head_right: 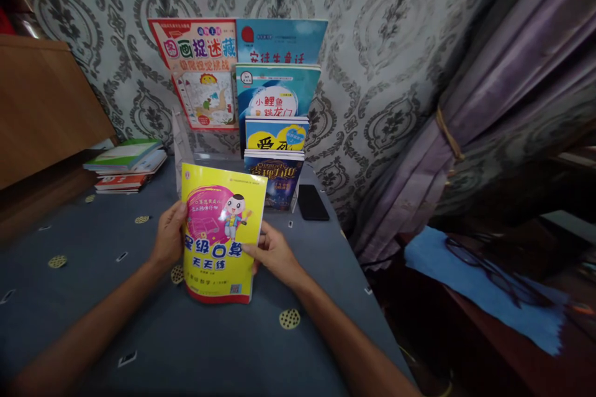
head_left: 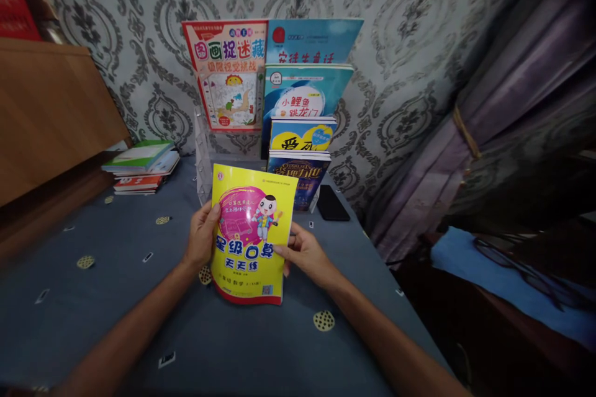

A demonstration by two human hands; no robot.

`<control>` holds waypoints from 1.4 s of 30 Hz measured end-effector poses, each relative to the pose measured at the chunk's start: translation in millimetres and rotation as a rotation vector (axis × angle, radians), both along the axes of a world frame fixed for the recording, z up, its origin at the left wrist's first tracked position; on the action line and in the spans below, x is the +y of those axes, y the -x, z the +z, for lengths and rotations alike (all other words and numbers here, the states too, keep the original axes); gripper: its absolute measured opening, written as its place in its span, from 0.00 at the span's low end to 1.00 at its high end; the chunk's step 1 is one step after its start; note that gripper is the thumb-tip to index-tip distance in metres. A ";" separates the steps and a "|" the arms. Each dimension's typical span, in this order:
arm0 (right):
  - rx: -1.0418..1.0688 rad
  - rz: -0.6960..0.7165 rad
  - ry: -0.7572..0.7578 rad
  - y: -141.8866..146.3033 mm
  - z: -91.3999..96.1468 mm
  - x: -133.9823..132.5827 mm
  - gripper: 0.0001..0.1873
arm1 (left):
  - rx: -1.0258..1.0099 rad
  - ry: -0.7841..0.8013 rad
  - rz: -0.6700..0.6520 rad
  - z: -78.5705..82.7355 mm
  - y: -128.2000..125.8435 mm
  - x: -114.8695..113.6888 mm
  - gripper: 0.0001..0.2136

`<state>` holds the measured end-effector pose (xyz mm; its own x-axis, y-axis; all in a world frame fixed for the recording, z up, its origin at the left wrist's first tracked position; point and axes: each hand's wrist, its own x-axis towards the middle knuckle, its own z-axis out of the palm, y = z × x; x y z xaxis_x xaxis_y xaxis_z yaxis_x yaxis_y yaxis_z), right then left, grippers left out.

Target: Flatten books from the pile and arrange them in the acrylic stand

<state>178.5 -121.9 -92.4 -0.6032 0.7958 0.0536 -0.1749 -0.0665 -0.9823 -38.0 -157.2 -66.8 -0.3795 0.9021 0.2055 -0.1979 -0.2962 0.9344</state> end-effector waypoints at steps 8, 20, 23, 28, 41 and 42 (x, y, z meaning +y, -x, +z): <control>-0.002 0.038 -0.025 -1.7 -11.3 7.2 0.29 | -0.034 -0.008 -0.026 -3.8 2.0 1.2 0.21; 0.000 0.032 -0.051 -3.5 -11.8 8.4 0.28 | -0.076 -0.001 -0.070 -9.7 5.6 4.0 0.19; -0.003 0.023 -0.043 -3.9 -8.1 7.0 0.26 | -0.079 -0.031 -0.057 -9.4 5.5 4.1 0.18; -0.004 0.023 -0.061 -3.7 -8.5 7.8 0.27 | -0.064 -0.012 -0.072 -13.2 6.9 4.1 0.19; -0.141 -0.227 -0.370 -6.4 -4.1 -0.6 0.21 | 0.232 -0.098 0.065 3.1 10.4 -1.2 0.20; -0.176 -0.280 -0.447 -7.3 -3.9 -2.4 0.18 | 0.245 -0.121 0.075 2.7 10.5 -1.4 0.20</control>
<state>185.8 -124.3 -96.3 -0.4025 0.8497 0.3405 0.0435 0.3893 -0.9201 -48.5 -158.6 -64.1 -0.3698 0.8369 0.4036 0.0558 -0.4136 0.9087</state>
